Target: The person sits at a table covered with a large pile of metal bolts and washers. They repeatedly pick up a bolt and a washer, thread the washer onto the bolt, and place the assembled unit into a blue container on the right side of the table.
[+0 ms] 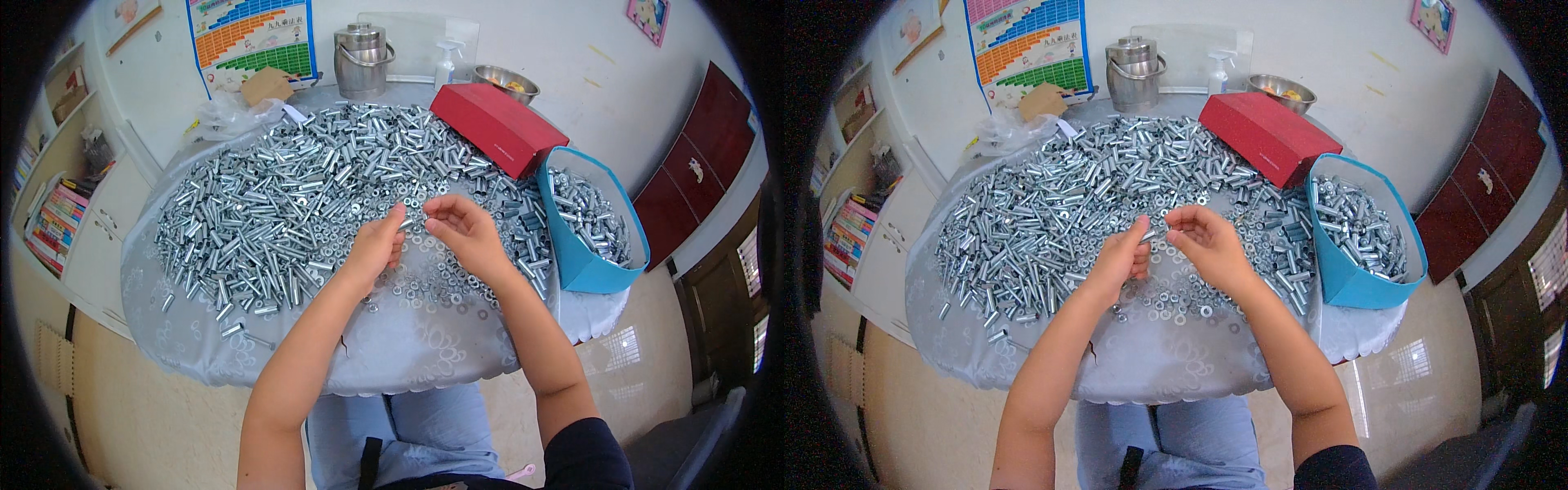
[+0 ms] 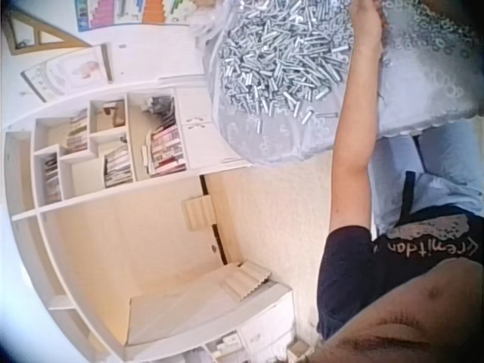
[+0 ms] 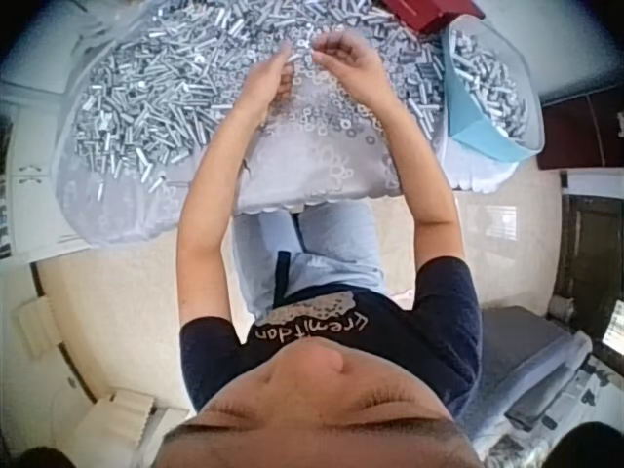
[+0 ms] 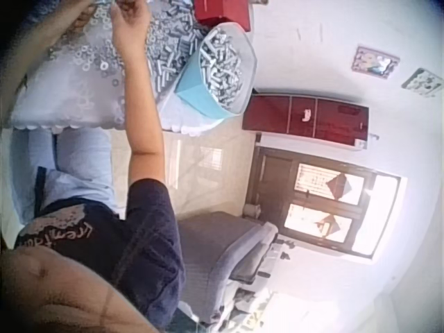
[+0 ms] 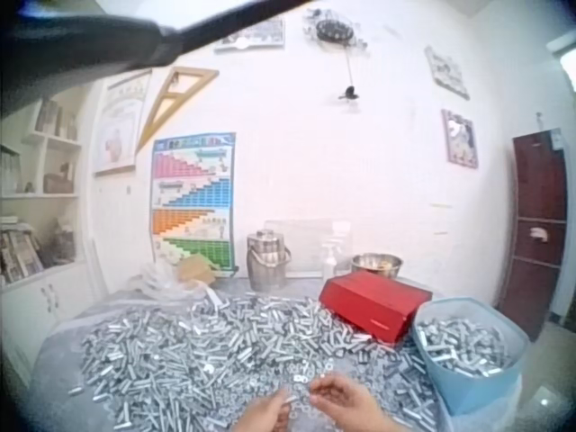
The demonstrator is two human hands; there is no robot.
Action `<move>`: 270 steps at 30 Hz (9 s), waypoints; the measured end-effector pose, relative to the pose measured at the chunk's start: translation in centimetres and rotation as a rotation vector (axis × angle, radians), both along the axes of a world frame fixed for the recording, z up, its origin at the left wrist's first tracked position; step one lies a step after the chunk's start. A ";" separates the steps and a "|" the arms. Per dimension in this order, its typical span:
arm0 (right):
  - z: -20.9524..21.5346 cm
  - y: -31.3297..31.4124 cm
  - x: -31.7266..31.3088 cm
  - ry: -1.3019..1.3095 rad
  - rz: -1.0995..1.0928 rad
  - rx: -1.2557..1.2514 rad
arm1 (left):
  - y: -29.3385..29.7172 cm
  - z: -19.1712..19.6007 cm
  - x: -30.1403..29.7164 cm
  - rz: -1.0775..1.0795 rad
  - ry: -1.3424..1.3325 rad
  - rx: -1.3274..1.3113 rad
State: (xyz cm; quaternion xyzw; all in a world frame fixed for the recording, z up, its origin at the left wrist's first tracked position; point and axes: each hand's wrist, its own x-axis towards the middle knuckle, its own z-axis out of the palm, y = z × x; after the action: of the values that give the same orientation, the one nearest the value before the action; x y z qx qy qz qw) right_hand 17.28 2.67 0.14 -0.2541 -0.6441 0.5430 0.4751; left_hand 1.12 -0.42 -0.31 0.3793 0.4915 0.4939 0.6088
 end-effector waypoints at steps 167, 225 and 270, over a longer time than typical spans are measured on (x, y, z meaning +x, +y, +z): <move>1.2 -0.9 0.6 -0.400 -0.062 0.257 | 0.7 -2.2 -0.5 0.059 0.352 0.301; 1.4 2.4 3.4 0.519 0.190 -0.559 | 0.3 -1.3 -0.8 0.123 0.614 0.366; 0.7 3.0 9.1 -1.221 -0.603 0.117 | 0.2 1.9 -5.5 0.486 1.011 0.470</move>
State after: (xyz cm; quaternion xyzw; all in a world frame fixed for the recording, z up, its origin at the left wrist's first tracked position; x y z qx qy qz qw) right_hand 26.42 5.68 0.83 -0.6572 -0.7260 0.1105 0.1699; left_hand -4.40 -0.22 1.63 0.5678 0.6702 0.4728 0.0699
